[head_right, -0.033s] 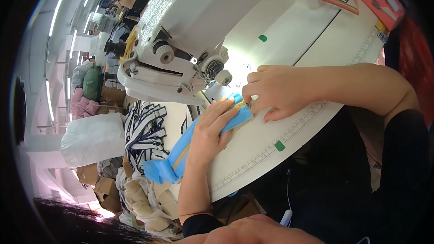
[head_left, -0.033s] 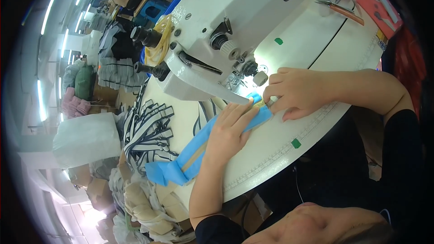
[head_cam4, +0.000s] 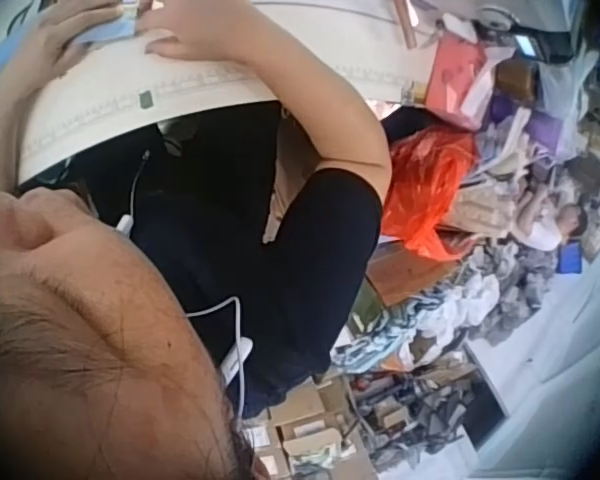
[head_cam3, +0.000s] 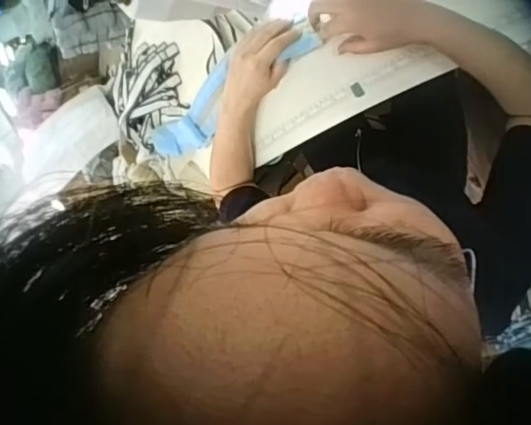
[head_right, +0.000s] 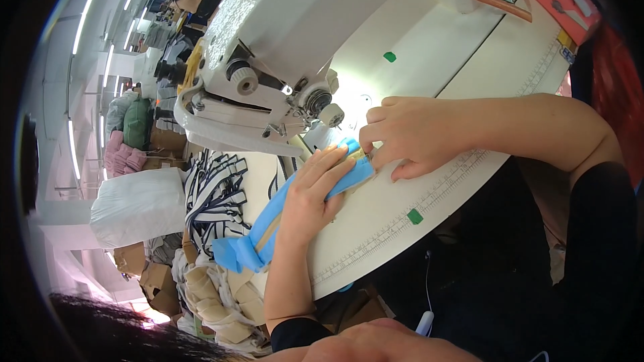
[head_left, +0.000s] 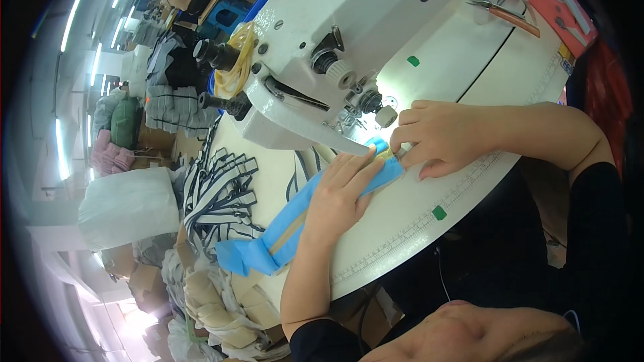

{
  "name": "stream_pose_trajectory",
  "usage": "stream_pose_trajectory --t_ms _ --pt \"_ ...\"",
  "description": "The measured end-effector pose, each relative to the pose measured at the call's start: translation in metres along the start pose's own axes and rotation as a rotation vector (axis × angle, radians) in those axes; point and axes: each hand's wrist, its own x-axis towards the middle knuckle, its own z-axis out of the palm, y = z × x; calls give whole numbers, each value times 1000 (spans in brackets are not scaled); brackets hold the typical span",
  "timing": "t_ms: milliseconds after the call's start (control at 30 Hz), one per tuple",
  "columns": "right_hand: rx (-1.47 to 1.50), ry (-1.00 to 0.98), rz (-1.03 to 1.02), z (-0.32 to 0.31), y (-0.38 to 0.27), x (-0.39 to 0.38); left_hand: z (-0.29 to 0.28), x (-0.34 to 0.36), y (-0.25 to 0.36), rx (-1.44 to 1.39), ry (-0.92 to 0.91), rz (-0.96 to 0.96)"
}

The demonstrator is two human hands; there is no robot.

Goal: The recorder is using an industrial sewing machine to join material components, specifically sewing a blue strap onto a larger white fabric piece.

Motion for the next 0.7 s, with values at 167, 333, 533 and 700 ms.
stream_pose_trajectory --t_ms 167,333,533,700 --pt "-10 8 -7 0 0 -2 1 1 3 -17 -7 -20" --pt "-14 13 -15 0 0 -2 1 3 4 -20 -13 -35" --pt "-27 -3 -17 -1 2 1 2 3 3 -57 -4 -64" --pt "45 152 64 5 8 2 6 3 1 -38 34 -24"
